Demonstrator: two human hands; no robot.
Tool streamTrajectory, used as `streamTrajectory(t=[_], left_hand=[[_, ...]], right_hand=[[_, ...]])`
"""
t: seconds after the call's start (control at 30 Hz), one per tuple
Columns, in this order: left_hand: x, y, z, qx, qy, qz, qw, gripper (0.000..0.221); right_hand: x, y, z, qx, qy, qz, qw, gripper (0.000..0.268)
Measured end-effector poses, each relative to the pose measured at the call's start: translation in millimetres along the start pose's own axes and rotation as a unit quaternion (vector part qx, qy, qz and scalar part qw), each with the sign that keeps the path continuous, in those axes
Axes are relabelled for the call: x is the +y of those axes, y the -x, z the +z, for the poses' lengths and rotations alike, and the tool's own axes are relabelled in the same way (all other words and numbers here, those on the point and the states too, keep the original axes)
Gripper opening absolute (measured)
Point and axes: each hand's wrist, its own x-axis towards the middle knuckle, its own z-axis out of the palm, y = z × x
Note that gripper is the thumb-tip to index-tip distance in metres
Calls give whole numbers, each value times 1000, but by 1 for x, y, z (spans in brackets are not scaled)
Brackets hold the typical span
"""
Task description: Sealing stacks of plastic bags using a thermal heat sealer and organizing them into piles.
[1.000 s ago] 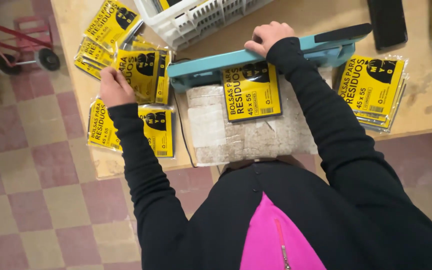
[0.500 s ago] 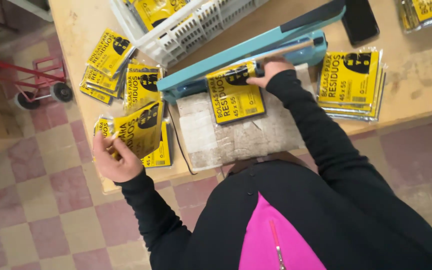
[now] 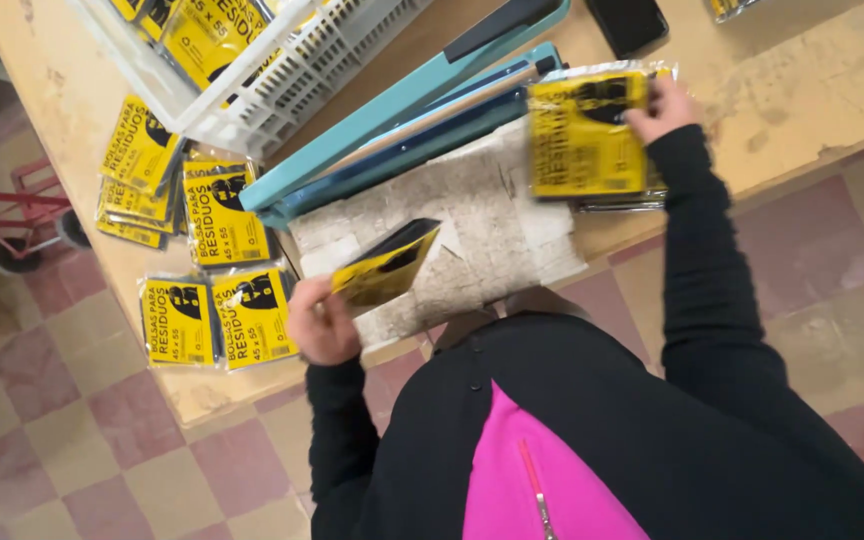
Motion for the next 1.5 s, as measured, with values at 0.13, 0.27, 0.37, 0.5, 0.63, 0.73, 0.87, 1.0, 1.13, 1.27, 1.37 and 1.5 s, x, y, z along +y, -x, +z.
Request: streamTrajectory(t=[0.13, 0.27, 0.37, 0.5, 0.63, 0.73, 0.87, 1.0, 1.13, 1.27, 1.37, 1.5], left_hand=[[-4, 20, 49, -31, 76, -85, 993, 10], [-19, 43, 93, 0, 238, -197, 951, 9], [-32, 45, 113, 11, 297, -249, 922, 8], [-76, 44, 130, 38, 317, -275, 907, 7], [-118, 34, 131, 16, 246, -335, 909, 10], [-128, 9, 130, 1, 150, -364, 919, 15], [-149, -14, 139, -18, -99, -338, 936, 17], [-152, -20, 151, 7, -189, -291, 938, 19], [-151, -23, 158, 33, -222, -288, 931, 27], [-152, -19, 159, 40, -237, -279, 930, 27], [-155, -24, 161, 53, -239, -265, 933, 27], [-150, -18, 159, 56, -239, -269, 931, 27]], right_hand=[[-15, 22, -37, 95, 343, 62, 932, 50], [-75, 32, 10, 54, 305, -111, 944, 83], [-141, 39, 84, -328, -274, -47, 903, 85], [-124, 34, 166, -366, -354, 31, 860, 53], [-114, 12, 213, -230, -246, 87, 938, 15], [-119, -13, 231, -179, -167, 28, 969, 14], [-129, -34, 248, -66, 33, -64, 995, 18], [-151, -37, 253, -8, 138, -127, 982, 21], [-163, -31, 254, 35, 164, -100, 981, 18], [-212, -5, 236, 52, 208, -220, 952, 22], [-297, -8, 224, 1, 168, -455, 874, 21], [-335, -66, 228, -2, 264, -532, 805, 22]])
